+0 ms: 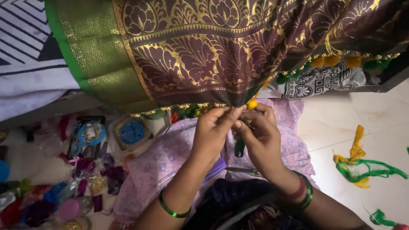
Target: Decorating the edge of a saree with tassels and green thread.
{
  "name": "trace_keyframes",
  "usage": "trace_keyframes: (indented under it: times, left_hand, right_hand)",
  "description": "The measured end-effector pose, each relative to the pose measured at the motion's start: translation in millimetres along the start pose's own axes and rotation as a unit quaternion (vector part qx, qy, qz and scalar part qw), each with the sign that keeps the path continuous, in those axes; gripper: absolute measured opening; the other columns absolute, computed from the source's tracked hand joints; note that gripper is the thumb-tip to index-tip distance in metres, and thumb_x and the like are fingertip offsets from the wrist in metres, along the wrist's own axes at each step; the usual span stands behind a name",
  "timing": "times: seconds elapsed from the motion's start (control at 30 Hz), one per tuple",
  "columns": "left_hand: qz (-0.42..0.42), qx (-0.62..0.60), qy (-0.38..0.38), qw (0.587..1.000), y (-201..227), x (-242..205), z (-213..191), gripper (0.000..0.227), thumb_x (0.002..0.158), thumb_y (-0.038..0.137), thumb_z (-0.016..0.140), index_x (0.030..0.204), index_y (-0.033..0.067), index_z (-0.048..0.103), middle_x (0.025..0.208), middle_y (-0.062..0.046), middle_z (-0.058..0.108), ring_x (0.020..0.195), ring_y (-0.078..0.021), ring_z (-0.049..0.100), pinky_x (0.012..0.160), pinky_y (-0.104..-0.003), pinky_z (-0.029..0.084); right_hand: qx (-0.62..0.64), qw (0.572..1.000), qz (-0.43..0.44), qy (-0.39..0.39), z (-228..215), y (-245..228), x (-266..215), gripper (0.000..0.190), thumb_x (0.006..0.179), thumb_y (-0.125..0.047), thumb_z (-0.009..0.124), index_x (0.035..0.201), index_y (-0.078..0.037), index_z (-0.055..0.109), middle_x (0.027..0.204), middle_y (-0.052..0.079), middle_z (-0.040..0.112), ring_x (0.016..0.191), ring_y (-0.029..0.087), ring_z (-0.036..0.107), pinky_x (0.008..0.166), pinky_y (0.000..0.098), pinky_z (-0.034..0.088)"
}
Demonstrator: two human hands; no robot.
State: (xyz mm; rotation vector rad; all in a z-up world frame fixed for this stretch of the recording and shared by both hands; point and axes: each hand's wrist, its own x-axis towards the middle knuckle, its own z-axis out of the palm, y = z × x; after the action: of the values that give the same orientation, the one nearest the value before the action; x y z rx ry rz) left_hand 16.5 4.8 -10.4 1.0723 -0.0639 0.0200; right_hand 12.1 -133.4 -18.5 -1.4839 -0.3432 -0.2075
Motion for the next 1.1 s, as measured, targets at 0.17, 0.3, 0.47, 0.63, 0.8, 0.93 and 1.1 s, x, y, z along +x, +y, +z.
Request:
trace_keyframes:
  times: [0.17,0.3,0.47,0.63,0.8,0.93,1.1]
  left_hand:
    - [0.073,0.142,0.035,0.987,-3.6,-7.2,3.3,0.021,0.101,0.017,0.068,0.108,-0.0004,0.075,0.096,-0.003,0.074,0.087,-0.0078,0.066,0.077,-0.023,0.053]
    - [0.138,0.269,0.088,0.949,-11.7,-17.2,4.2,0.015,0.099,0.014,0.069,0.106,0.0018,0.075,0.093,-0.005,0.07,0.08,-0.0109,0.063,0.072,-0.026,0.051]
    - [0.159,0.248,0.071,0.953,-22.2,-23.4,0.8,0.016,0.101,0.011,0.065,0.112,0.0009,0.072,0.101,-0.007,0.069,0.087,-0.0127,0.063,0.077,-0.029,0.051]
    - [0.087,0.249,0.044,0.964,-27.4,-22.2,-15.5,0.019,0.097,0.014,0.071,0.11,0.0008,0.072,0.099,-0.009,0.074,0.09,-0.0144,0.067,0.08,-0.028,0.053]
    - [0.168,0.3,0.055,0.937,12.2,-18.6,-12.1,0.029,0.094,0.022,0.073,0.114,0.0014,0.07,0.104,-0.009,0.073,0.098,-0.0139,0.067,0.085,-0.028,0.052]
    - [0.188,0.353,0.023,0.916,11.4,-5.5,-8.9,0.027,0.097,0.025,0.074,0.106,0.0002,0.076,0.091,-0.006,0.075,0.083,-0.0133,0.069,0.075,-0.027,0.054]
    - [0.002,0.129,-0.034,0.991,5.3,4.3,-4.9,0.024,0.097,0.02,0.071,0.109,-0.0008,0.077,0.074,-0.001,0.065,0.062,-0.0107,0.059,0.057,-0.025,0.046]
  right_hand:
    - [-0.087,0.994,-0.044,-0.04,-9.2,4.1,-1.1,0.015,0.098,-0.001,0.07,0.113,0.003,0.068,0.132,0.011,0.048,0.118,0.019,0.056,0.094,0.0301,0.052]
    - [0.002,0.999,-0.022,-0.029,-5.2,-14.6,2.6,0.017,0.099,-0.004,0.065,0.114,0.001,0.061,0.127,0.01,0.053,0.119,0.016,0.057,0.1,0.029,0.051]
    - [0.039,0.997,0.028,-0.056,-7.9,-12.5,17.8,0.017,0.1,-0.007,0.06,0.112,0.004,0.065,0.122,0.008,0.055,0.113,0.014,0.057,0.094,0.0268,0.049]
    - [0.182,0.956,0.203,-0.108,-4.7,-7.9,25.0,0.021,0.103,-0.013,0.055,0.105,0.002,0.069,0.094,0.004,0.065,0.085,0.011,0.059,0.076,0.0256,0.046]
    - [0.106,0.983,0.124,-0.083,-5.0,10.2,9.9,0.021,0.107,-0.014,0.056,0.1,0.001,0.068,0.091,0.0,0.059,0.082,0.009,0.055,0.073,0.026,0.044]
    - [0.099,0.987,0.093,-0.09,-1.8,4.1,4.4,0.02,0.108,-0.016,0.053,0.101,-0.002,0.065,0.095,-0.001,0.058,0.087,0.009,0.054,0.077,0.0253,0.044]
    - [0.127,0.974,0.143,-0.118,-11.3,-0.2,5.3,0.024,0.108,-0.018,0.05,0.102,-0.001,0.065,0.088,0.002,0.064,0.083,0.012,0.058,0.078,0.0273,0.047]
